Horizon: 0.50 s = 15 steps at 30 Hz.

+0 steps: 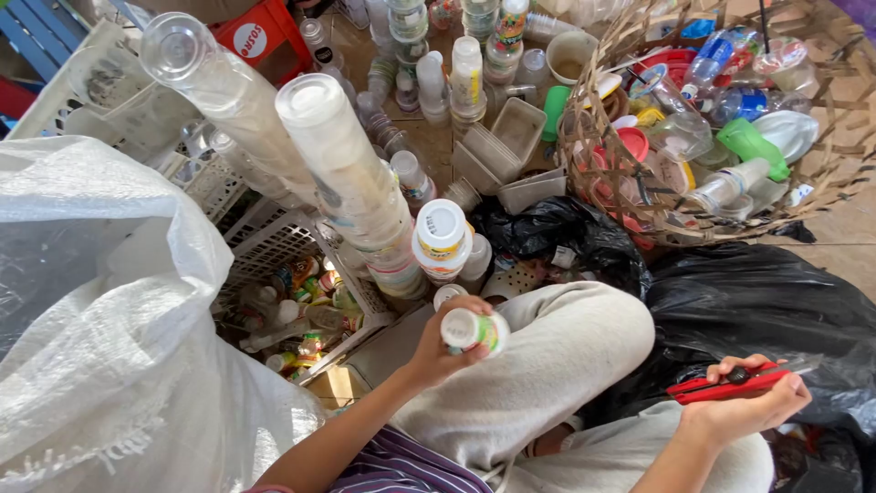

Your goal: The person sits on the floor surrounded by plastic waste and uses a red utility knife to cut the labels off small plastic containers. They pick up each container, slice around the label, and place the container down.

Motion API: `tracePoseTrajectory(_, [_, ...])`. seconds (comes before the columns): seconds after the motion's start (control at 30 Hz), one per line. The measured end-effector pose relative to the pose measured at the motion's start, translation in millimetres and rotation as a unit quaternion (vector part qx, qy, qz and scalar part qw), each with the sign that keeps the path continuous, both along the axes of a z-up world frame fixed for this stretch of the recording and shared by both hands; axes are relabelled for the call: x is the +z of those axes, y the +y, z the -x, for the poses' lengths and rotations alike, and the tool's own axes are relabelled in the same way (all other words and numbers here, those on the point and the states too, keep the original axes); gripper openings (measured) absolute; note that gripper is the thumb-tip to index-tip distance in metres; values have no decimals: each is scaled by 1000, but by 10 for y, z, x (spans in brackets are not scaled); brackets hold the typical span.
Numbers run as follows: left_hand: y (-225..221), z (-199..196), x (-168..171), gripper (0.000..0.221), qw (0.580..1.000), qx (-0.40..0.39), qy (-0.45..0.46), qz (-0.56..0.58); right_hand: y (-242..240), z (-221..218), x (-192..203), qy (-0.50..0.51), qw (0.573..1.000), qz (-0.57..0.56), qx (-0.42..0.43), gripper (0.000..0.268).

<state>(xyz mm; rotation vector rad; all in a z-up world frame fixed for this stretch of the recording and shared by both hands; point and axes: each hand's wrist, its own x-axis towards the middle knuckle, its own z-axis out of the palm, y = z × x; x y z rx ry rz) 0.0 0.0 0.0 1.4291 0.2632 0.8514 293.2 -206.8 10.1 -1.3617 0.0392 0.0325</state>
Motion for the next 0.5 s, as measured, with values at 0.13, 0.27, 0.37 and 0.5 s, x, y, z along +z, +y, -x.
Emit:
tracePoseTrajectory(0.13, [102, 435, -267, 55, 975, 109, 102, -164, -36, -7, -115, -33, 999, -10, 8, 33])
tracePoseTrajectory(0.27, [217, 635, -563, 56, 944, 189, 182, -200, -75, -6, -201, -50, 999, 10, 20, 29])
tracePoseTrajectory(0.37, [249, 643, -666, 61, 948, 185, 205, -155, -96, -25, -218, -53, 998, 1, 18, 31])
tracePoseTrajectory(0.5, [210, 597, -703, 68, 956, 187, 186, -128, -77, 0, -164, -55, 998, 6, 10, 31])
